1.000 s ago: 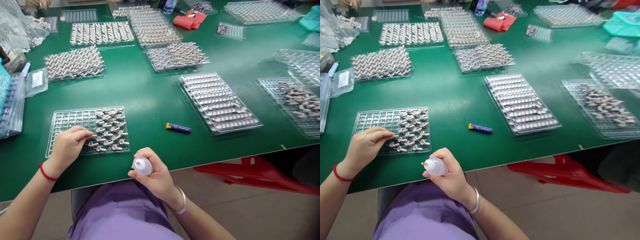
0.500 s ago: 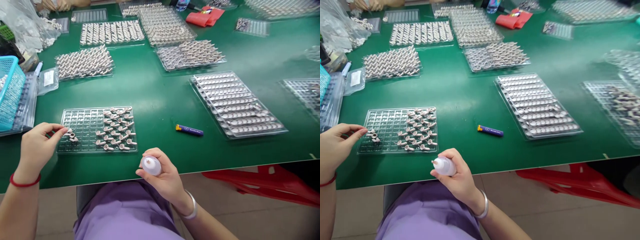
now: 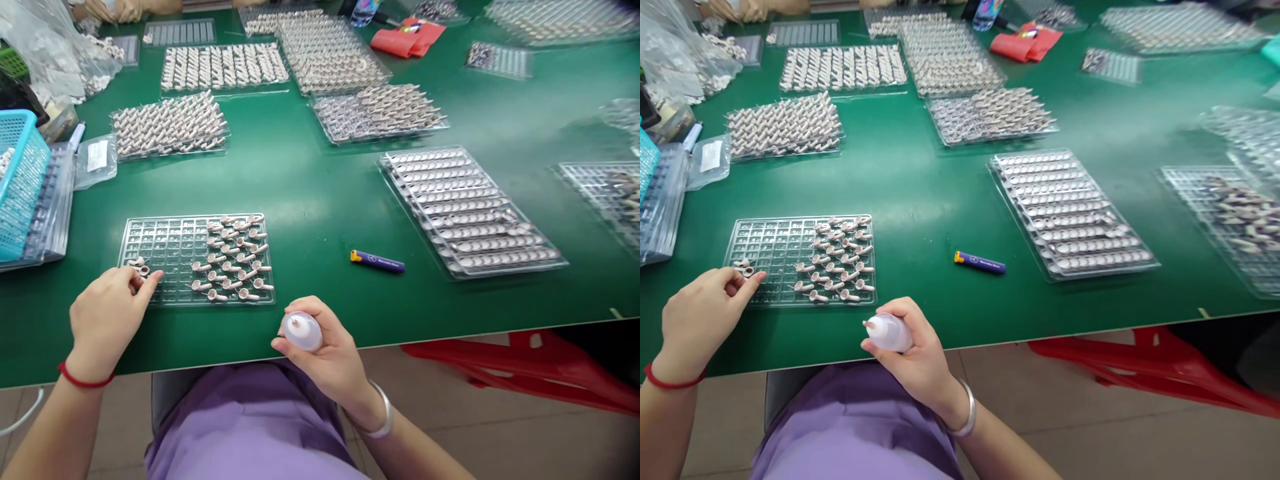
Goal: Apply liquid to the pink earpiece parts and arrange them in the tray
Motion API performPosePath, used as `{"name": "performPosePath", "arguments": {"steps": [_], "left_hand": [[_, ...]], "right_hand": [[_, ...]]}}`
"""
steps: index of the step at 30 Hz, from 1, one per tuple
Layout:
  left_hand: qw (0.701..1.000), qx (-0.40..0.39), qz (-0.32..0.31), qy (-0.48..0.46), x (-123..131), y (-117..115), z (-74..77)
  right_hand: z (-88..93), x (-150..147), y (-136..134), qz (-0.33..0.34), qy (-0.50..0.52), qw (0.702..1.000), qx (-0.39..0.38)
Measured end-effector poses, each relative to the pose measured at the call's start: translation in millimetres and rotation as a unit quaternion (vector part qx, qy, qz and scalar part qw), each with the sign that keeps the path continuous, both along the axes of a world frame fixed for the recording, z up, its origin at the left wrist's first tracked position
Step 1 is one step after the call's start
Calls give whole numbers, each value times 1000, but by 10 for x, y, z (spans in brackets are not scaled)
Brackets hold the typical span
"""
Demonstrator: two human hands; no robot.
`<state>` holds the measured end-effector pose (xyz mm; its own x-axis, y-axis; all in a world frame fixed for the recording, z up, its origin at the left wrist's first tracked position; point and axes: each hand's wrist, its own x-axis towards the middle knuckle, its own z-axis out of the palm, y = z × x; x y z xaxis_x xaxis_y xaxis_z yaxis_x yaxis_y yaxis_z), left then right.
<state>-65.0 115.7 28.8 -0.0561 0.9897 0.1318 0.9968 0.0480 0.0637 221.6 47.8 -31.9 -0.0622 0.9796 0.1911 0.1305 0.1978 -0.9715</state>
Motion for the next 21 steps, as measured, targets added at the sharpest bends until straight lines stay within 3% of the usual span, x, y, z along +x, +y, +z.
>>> {"name": "performPosePath", "arguments": {"steps": [12, 21], "left_hand": [[993, -45, 28, -108, -80, -25, -21], [992, -46, 31, -112, -32, -28, -37]], "right_hand": [[-5, 4, 7, -2, 12, 1000, -9], [5, 9, 14, 1, 6, 1000, -11]]}}
